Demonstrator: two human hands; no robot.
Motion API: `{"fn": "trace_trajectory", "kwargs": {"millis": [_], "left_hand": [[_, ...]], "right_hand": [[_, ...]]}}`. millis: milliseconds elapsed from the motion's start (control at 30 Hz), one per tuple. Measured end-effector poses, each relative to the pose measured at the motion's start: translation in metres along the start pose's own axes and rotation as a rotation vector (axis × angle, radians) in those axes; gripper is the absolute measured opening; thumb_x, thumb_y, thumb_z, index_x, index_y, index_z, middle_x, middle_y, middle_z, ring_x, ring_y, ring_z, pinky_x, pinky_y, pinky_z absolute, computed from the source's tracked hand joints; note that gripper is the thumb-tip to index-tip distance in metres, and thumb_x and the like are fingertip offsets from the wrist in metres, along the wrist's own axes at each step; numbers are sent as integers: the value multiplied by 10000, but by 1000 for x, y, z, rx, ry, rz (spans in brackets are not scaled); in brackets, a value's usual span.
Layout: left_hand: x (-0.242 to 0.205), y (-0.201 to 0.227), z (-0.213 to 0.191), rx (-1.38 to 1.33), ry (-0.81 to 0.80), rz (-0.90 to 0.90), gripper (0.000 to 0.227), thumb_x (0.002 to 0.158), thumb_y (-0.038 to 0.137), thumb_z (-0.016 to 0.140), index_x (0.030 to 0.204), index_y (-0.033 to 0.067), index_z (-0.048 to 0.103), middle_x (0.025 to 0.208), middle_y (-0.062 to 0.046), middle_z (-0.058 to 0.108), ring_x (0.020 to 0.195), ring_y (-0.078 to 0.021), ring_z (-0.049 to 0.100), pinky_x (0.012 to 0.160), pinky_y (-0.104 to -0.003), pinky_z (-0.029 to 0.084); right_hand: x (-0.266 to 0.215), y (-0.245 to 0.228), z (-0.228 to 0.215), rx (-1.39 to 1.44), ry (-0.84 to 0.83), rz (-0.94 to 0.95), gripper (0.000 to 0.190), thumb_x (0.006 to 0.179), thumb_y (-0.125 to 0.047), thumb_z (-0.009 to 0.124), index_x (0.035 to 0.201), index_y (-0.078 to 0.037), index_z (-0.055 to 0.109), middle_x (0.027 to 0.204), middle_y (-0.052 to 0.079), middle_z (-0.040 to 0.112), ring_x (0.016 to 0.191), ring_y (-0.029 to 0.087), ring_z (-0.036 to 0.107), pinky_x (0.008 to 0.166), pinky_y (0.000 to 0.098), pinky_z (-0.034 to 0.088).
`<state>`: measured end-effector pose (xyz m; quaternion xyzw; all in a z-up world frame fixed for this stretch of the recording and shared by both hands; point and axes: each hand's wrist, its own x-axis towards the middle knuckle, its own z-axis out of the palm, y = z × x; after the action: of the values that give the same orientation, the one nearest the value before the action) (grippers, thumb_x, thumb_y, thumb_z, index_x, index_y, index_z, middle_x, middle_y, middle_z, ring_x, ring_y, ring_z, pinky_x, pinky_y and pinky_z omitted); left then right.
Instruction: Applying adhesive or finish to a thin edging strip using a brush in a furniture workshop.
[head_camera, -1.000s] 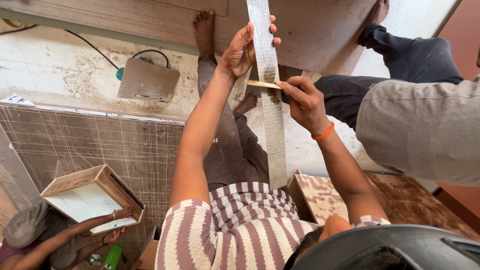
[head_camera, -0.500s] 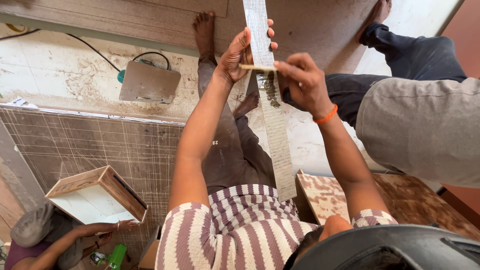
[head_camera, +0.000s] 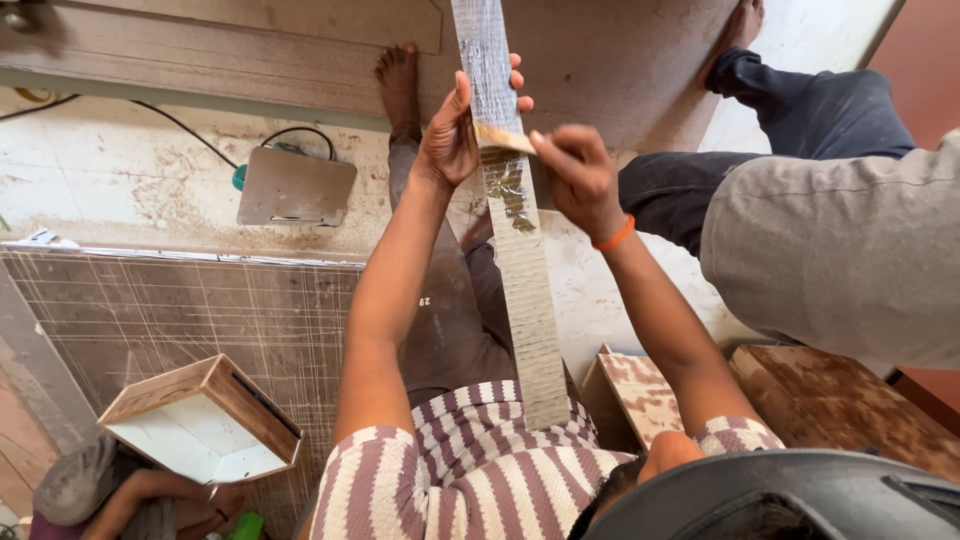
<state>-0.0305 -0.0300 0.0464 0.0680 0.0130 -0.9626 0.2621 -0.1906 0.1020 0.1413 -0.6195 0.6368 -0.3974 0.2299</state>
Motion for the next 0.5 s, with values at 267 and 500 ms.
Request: {"fn": "trace_trajectory", "kwargs": {"millis": [267,500], "left_hand": [[-4,1,-10,62,17,8,673,1070,403,553,1525,-56,367,1298,-175,635,1212,-279,686,964,-373,639],[2,-2,-10,34,-38,-24,667,1057,405,548,1518,-38,357,1296,-170,629,1205,-280,693,979,-390,637]], "right_hand": [[-57,-26,-37,-225,-105,-186,356,936,84,715,1248,-88,728,1085,81,625,936,199,680,806,328,610],[23,0,-31,-133,-76,21,377,955,86,683,1269,-111,751,1073,79,646,911,205,673,742,329,567]]}}
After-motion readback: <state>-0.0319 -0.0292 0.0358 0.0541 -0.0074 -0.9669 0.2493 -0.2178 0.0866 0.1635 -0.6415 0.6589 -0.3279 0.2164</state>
